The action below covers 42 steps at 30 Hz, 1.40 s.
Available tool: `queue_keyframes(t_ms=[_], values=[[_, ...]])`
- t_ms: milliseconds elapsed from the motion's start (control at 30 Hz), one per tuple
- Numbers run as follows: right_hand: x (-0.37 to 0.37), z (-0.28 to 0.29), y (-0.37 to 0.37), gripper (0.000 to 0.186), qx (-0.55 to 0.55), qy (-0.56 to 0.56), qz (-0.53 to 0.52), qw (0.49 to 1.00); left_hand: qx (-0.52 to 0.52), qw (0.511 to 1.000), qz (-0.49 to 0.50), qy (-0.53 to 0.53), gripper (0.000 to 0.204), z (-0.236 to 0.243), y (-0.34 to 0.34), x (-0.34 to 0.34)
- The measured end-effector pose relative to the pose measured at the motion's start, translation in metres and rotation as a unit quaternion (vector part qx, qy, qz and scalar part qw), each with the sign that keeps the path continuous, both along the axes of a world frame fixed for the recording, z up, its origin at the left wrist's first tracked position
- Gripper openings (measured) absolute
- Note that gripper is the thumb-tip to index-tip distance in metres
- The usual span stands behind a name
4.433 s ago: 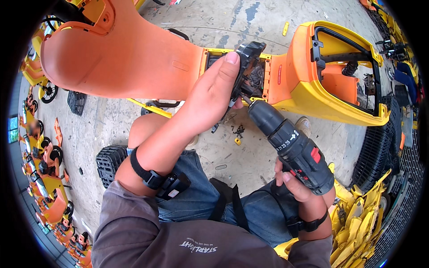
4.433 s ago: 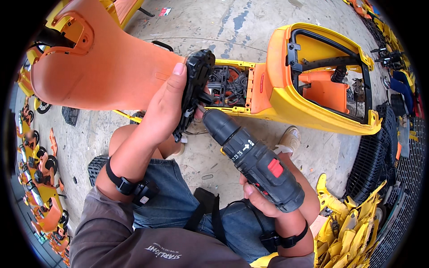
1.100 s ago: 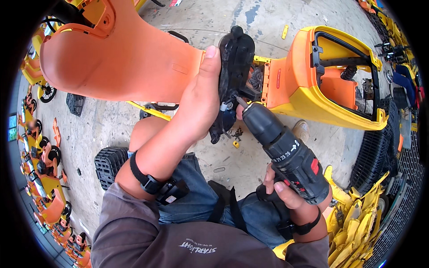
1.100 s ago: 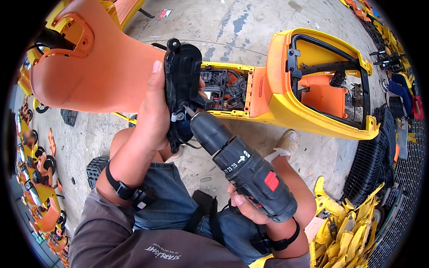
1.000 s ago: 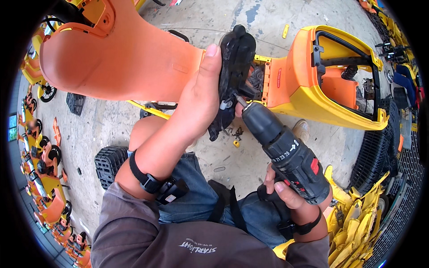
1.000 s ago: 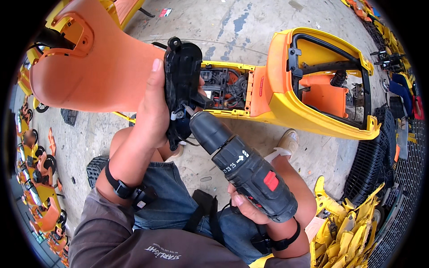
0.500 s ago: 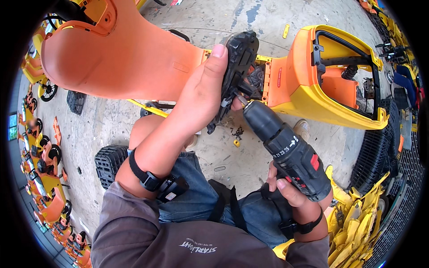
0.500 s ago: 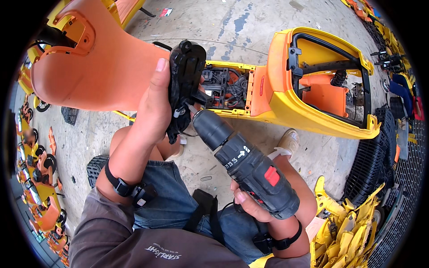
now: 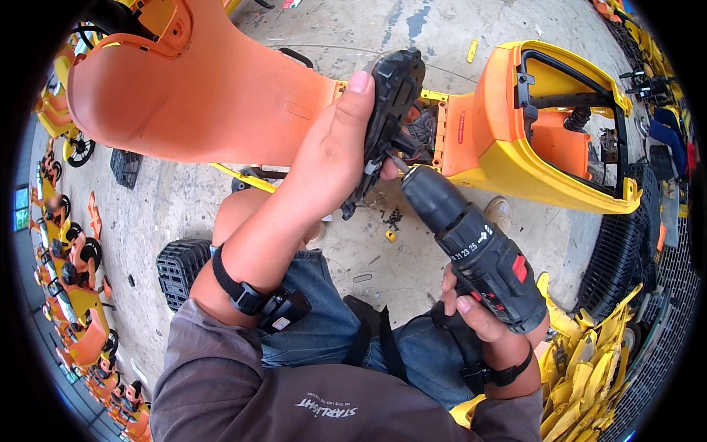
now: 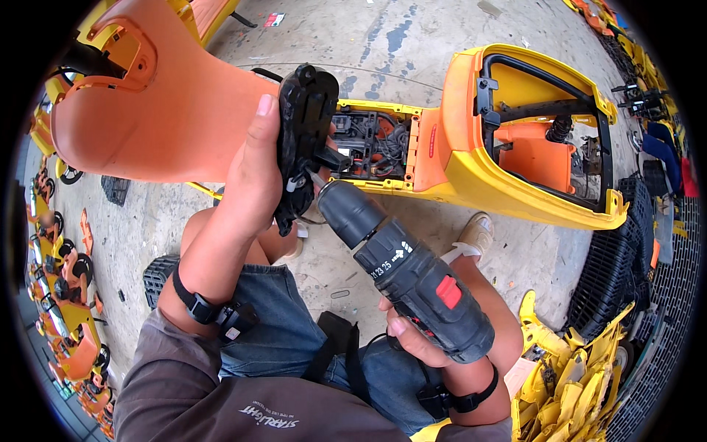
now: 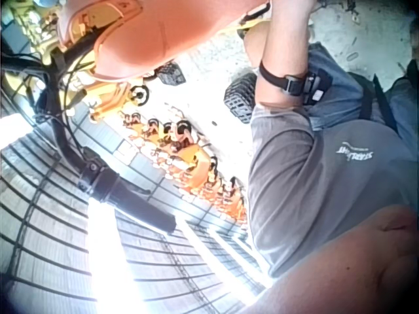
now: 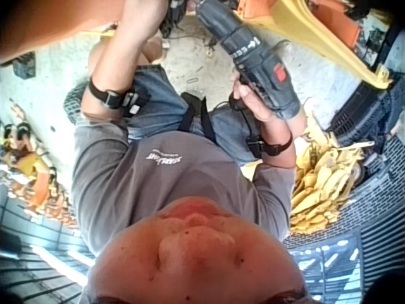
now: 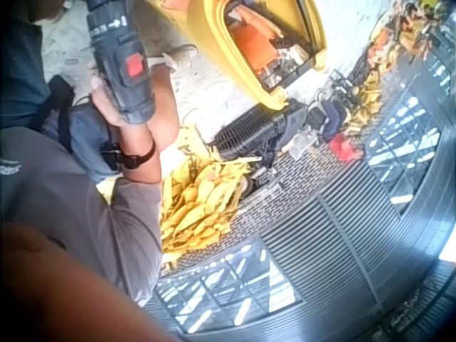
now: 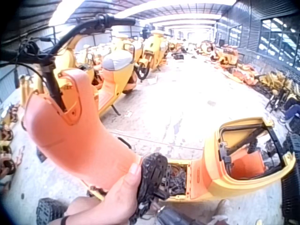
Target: The person uses a power drill to remove and then re-attach screws on a black plastic component while working on a yellow motorcycle frame.
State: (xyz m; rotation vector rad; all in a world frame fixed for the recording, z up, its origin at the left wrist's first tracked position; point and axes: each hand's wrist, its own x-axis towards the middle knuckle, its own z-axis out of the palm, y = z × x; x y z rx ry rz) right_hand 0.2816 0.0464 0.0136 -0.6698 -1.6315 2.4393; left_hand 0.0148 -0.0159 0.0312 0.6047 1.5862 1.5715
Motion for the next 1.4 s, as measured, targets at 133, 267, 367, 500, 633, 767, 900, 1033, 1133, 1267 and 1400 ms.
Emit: queue_keyframes(t_ms=[133,267,367,500,633,767,900,1033,1133,1267,1400], values=[[0.002,-0.002,0.001,0.043,-0.003,-0.008,0.006,1.000,0.003,1.000,-0.009,0.005,0.075,-0.002,0.000,-0.002],[0.002,-0.003,0.001,0.043,0.023,0.005,0.009,1.000,0.000,1.000,-0.001,-0.002,0.076,0.000,0.000,0.000],[-0.001,0.001,-0.002,0.040,0.019,-0.011,-0.014,1.000,-0.004,1.000,0.004,-0.010,0.076,0.000,0.001,0.001],[-0.003,0.004,-0.001,0.036,0.003,0.001,-0.024,1.000,0.000,1.000,-0.003,-0.011,0.077,0.000,0.000,0.000],[-0.002,0.003,0.002,0.035,0.009,-0.013,-0.005,1.000,-0.005,1.000,0.011,-0.012,0.077,0.001,0.001,0.001],[-0.002,0.005,0.001,0.035,-0.003,-0.021,-0.016,1.000,0.001,1.000,0.001,-0.017,0.077,-0.001,0.000,-0.001],[-0.005,0.012,-0.001,0.037,0.007,-0.023,-0.045,0.999,0.008,1.000,-0.007,-0.012,0.076,-0.002,-0.001,-0.002],[-0.006,0.008,0.000,0.040,0.033,-0.023,-0.047,0.998,0.012,1.000,-0.011,-0.007,0.076,-0.003,-0.001,-0.003],[-0.003,0.006,0.000,0.039,0.019,-0.009,-0.048,0.999,0.015,1.000,-0.011,-0.010,0.076,-0.005,-0.001,-0.003],[-0.004,0.009,0.001,0.040,0.007,-0.004,-0.043,0.999,0.015,1.000,-0.011,-0.010,0.076,-0.008,-0.001,-0.005],[-0.006,0.011,0.002,0.040,0.010,-0.009,-0.056,0.998,0.013,1.000,-0.005,-0.024,0.075,-0.008,0.000,-0.005]])
